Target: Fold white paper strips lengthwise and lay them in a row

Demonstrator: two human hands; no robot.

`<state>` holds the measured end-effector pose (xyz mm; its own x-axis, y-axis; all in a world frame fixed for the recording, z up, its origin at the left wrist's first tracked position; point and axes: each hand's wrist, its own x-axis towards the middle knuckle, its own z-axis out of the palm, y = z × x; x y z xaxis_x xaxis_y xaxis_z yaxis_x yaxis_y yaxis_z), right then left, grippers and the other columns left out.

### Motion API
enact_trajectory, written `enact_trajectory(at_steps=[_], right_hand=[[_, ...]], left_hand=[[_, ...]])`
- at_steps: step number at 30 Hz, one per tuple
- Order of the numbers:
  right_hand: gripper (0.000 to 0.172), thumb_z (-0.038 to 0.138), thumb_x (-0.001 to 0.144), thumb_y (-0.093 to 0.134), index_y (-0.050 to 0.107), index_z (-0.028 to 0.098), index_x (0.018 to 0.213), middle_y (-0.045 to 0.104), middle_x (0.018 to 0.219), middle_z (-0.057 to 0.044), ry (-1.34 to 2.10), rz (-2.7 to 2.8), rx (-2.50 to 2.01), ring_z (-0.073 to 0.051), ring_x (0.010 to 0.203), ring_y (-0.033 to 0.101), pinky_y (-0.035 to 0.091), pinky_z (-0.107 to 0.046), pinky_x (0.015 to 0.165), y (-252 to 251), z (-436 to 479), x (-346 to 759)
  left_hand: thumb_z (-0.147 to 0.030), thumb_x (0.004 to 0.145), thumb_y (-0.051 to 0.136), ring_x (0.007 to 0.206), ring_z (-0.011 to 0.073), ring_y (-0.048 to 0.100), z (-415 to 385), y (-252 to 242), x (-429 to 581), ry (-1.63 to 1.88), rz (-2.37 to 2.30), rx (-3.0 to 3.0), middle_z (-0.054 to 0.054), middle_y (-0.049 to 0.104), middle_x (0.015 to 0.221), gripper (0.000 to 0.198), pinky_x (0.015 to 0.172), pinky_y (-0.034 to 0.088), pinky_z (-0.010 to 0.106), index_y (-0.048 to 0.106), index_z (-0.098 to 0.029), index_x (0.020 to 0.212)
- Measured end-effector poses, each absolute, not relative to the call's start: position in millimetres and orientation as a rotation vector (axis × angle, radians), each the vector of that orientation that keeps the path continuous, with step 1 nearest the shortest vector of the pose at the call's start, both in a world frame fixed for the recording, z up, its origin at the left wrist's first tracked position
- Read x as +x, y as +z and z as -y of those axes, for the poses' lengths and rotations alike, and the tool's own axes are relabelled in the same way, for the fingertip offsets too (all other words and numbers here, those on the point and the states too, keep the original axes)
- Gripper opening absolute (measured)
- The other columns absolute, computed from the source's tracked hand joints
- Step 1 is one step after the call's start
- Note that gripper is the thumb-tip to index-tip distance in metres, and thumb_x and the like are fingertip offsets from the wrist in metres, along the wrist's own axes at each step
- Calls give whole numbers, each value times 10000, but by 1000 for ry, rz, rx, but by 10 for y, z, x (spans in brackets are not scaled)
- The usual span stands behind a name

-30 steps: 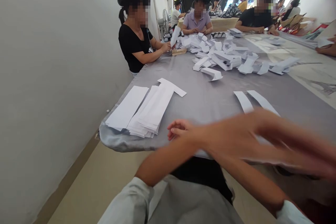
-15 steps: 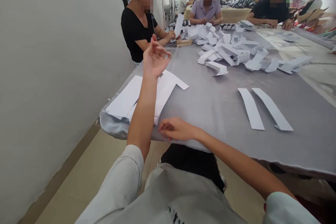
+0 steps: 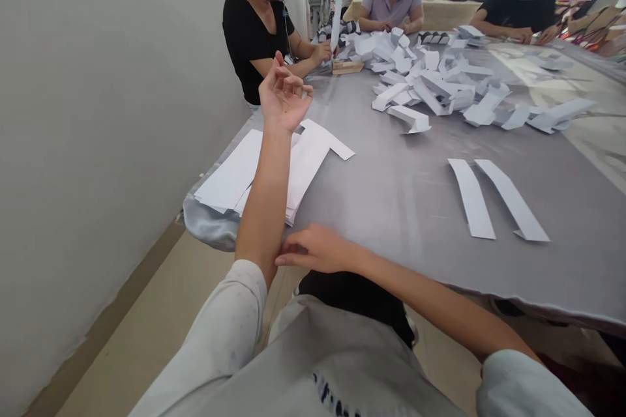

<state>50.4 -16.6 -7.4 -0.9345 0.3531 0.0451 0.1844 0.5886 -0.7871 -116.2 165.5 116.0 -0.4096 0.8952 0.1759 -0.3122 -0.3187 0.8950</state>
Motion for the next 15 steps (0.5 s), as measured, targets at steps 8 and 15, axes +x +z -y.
enact_trajectory(at_steps=[8, 15], right_hand=[[292, 442, 1048, 637, 714, 179, 947, 768, 911, -8, 1566, 2441, -405, -111, 662, 680, 476, -239, 676, -48, 179, 456], [210, 342, 1017, 661, 658, 167, 901, 739, 887, 6, 1937, 2187, -435, -77, 522, 671, 526, -215, 646, -106, 289, 367]], left_hand=[[-320, 940, 670, 878, 193, 702, -1828, 918, -1081, 1586, -1389, 1125, 67, 737, 971, 132, 827, 551, 342, 743, -214, 971], [-116, 677, 864, 1013, 286, 675, -1864, 589, -1187, 948, -2020, 1586, 119, 726, 1019, 279, 971, 528, 437, 729, -188, 911]])
